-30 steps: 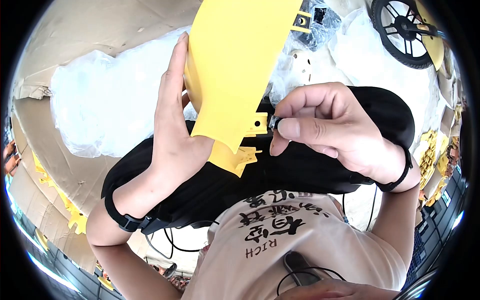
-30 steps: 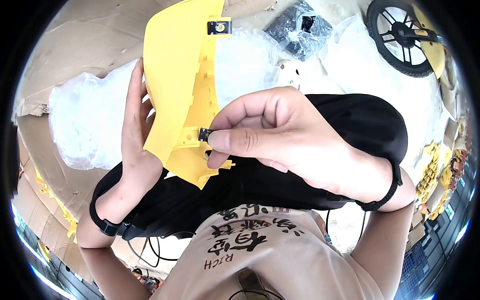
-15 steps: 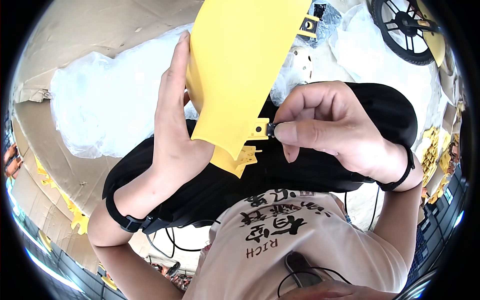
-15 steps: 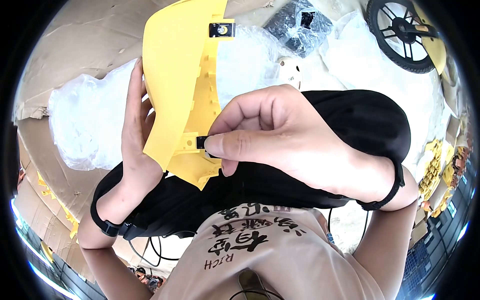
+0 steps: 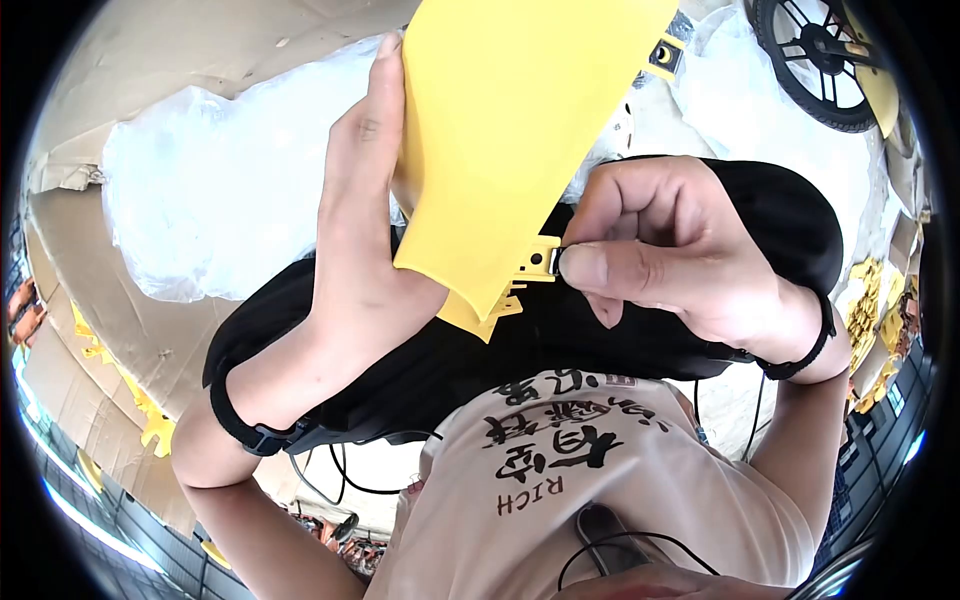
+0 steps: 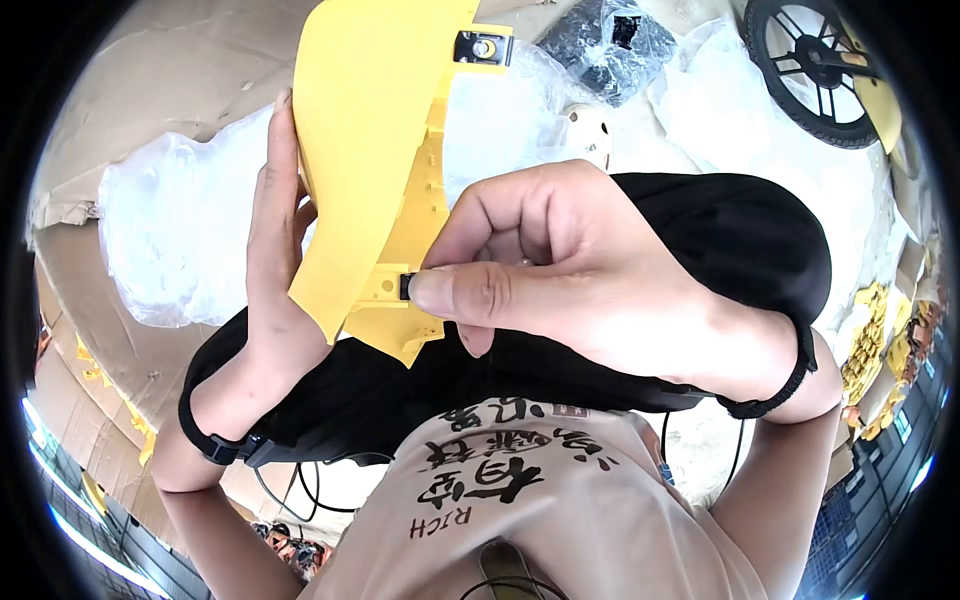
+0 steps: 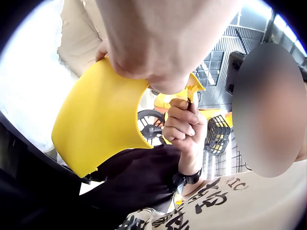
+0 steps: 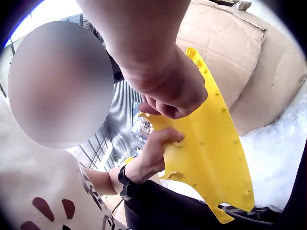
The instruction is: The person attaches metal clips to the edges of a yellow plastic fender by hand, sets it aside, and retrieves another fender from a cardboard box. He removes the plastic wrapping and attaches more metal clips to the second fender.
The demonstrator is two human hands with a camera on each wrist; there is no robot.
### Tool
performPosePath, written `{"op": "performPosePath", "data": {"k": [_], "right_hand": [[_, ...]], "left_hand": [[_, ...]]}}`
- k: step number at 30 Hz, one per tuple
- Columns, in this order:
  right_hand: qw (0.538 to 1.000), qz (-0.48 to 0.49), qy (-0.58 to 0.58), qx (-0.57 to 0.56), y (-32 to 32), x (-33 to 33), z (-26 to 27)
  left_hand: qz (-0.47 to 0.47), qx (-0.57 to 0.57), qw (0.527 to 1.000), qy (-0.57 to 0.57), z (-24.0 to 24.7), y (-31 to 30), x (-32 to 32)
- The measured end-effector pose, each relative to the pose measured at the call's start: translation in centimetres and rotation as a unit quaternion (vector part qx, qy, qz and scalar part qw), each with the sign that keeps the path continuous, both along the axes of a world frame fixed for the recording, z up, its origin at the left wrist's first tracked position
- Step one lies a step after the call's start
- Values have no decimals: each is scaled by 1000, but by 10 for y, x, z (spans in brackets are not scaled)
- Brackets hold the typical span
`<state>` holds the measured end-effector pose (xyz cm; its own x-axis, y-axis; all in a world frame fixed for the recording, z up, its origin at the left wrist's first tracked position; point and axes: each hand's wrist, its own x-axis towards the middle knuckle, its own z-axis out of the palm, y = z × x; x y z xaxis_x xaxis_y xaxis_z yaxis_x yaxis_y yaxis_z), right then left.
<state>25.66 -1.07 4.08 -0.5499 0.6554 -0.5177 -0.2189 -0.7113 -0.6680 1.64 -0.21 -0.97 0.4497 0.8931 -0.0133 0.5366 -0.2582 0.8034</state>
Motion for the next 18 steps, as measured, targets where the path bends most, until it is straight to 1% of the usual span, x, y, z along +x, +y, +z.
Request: {"op": "performPosePath", "data": {"k": [1, 3, 4, 6, 10, 12, 14, 16, 17, 18], "right_hand": [[1000, 1, 1, -1, 0, 0, 1], [999, 20, -50, 2, 2, 0, 5], [999, 21, -49, 2, 1, -1, 4], [998, 24, -57, 2, -3, -4, 2], [998, 24, -47, 20, 0, -4, 2], [999, 24, -23, -13, 1, -3, 1], [1000, 10, -12, -5, -2, -5, -3], [1000, -1, -1, 5, -3, -6, -4], [1000, -18, 10, 9, -4, -7, -4], [999, -35, 21, 12, -4, -7, -3]], "left_hand": [[3, 0, 1000, -3, 0, -1, 1], [5, 6, 1000, 14, 4, -1, 2], [6, 12, 999, 30, 5, -1, 3], [9, 7, 1000, 20, 8, -3, 7], [27, -14, 1000, 3, -1, -7, 8], [24, -6, 1000, 15, 2, -6, 9], [20, 4, 999, 25, 1, -6, 8], [13, -55, 997, -47, -3, -7, 6], [15, -53, 997, -47, -3, -7, 6], [15, -100, 992, -81, -1, -6, 7]]}}
